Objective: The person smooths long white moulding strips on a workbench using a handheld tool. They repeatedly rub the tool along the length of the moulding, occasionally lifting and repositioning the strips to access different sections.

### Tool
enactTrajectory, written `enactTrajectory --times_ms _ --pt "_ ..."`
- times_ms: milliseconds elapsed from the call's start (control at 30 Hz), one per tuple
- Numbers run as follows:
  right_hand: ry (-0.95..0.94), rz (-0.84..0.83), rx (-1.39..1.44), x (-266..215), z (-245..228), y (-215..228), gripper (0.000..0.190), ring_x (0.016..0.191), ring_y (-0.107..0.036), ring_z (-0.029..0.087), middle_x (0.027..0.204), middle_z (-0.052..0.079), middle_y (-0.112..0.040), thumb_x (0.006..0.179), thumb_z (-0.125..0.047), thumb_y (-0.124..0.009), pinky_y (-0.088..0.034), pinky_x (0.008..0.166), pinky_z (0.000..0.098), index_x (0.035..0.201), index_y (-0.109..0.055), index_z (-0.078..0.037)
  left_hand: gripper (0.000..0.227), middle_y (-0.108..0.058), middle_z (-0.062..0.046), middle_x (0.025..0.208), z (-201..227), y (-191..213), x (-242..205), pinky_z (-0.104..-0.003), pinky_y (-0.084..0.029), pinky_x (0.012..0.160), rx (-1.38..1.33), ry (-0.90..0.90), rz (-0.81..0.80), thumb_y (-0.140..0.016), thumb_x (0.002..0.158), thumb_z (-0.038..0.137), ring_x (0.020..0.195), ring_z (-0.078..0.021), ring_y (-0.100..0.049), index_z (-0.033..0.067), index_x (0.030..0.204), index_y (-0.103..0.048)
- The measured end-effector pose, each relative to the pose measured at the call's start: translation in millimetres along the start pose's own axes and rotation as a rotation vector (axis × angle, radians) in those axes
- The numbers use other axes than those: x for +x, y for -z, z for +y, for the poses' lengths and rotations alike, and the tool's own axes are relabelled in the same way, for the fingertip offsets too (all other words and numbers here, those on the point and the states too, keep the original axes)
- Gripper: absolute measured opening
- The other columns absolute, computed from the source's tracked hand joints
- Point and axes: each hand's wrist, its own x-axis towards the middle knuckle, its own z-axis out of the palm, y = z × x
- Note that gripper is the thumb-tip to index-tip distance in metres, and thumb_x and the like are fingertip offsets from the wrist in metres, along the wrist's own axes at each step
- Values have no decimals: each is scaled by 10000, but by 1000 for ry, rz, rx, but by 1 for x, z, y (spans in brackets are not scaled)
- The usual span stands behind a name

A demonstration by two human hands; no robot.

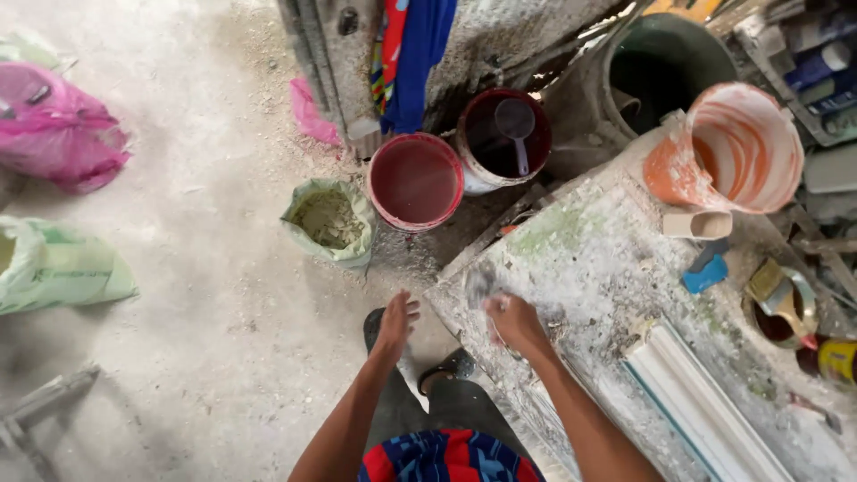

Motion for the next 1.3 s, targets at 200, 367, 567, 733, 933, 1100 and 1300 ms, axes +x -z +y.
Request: enactTrajectory --times_ms 200,367,567,733,933,1100,1300 --pt "382 360 -905 34 -21 -25 593 1117 -604 407 1245 155 -635 966 -198 -541 -531 917 533 1544 -436 -284 784 -656 -47 1235 0 -27 37 -437 -520 795 -36 -240 -53 -378 946 728 966 -205 -611 168 1482 -497" --pt "291 162 -1130 69 85 7 453 895 -697 366 981 152 -741 937 -227 -574 -581 816 518 1388 -588 -258 881 -596 33 1385 24 -46 14 -476 -524 867 -6 42 -29 -334 898 812 1062 -253 -642 179 1495 -478" --pt "159 105 376 93 -7 27 283 497 -557 217 745 231 -705 970 -229 -590 -464 429 383 1225 -561 -109 884 -643 -95 1340 30 -46 19 -465 -502 886 31 112 -10 -308 895 822 1103 -274 -642 208 1487 -536" --pt "-62 -41 513 59 -21 -46 258 524 -609 243 749 225 -692 975 -208 -578 -487 450 372 1097 -606 18 909 -657 -63 1324 44 -30 22 -477 -492 903 3 185 -41 -311 889 830 1129 -271 -660 193 1512 -492" --pt "37 -298 266 51 63 -81 256 554 -659 204 761 159 -713 944 -214 -671 -557 497 350 1095 -616 -14 831 -664 -213 1227 35 53 30 -457 -476 878 48 16 176 -332 959 772 1107 -374 -624 103 1363 -615" --pt "262 -23 339 61 192 -69 310 595 -713 196 790 131 -750 901 -139 -719 -614 547 351 1119 -526 -33 819 -751 -216 1122 45 141 18 -474 -478 1018 813 -62 414 -317 958 699 1150 -390 -673 72 1017 -841" --pt "-45 152 58 -154 184 -49 623 728 -645 215 762 100 -676 985 -396 -612 -542 676 347 1563 -430 -250 564 -734 -225 1173 13 203 24 -455 -483 1044 1169 -164 531 -651 921 505 1165 -378 -649 26 1210 -724"
